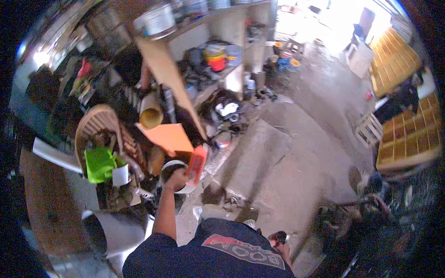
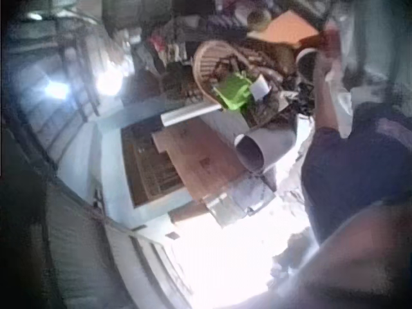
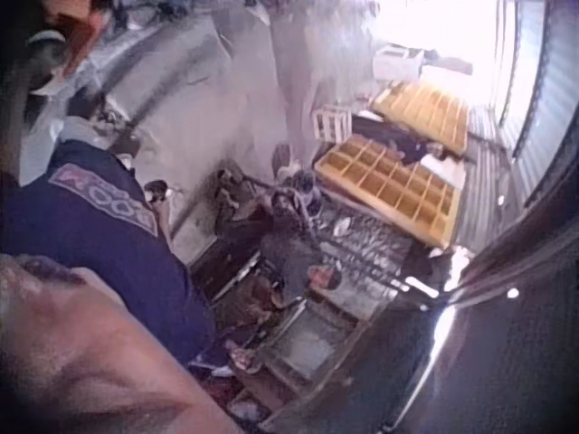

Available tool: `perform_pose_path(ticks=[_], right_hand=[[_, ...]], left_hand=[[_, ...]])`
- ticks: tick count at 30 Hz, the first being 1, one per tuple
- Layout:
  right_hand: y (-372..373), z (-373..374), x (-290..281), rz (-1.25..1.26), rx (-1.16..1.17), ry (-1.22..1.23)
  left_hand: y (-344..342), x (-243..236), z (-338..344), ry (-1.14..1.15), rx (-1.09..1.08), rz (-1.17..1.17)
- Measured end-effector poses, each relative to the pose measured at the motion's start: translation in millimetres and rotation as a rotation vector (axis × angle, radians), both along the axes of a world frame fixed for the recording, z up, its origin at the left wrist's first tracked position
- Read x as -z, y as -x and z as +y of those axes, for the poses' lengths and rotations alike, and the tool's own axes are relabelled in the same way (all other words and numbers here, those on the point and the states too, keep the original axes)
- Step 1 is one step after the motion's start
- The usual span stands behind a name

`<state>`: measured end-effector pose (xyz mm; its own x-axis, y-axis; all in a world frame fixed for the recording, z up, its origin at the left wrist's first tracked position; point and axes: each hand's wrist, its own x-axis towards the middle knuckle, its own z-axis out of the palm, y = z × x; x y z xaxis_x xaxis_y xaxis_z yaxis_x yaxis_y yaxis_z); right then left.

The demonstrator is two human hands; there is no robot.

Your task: The person applies a strip of material to the edge of a board, heating it with a heat gun and pressing it down with a block of wood.

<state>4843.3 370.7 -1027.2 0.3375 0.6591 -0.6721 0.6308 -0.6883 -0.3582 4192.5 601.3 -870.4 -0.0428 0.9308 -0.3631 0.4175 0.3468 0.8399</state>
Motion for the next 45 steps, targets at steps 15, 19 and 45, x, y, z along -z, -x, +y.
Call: perform_pose_path(ticks=[15,19,45], right_hand=[[-153,227,-40,0.108,0.268,-0.022],[-211,356,-45,0.078,0.232,-0.082],[-567,937,29,0.061,0.396,-0.092]], left_hand=[[-194,234,50,0.704,0.351,0.390],[-263,240,249,0.532,0.307,0.332],[-533,140,712,0.897,0.046,0.477]])
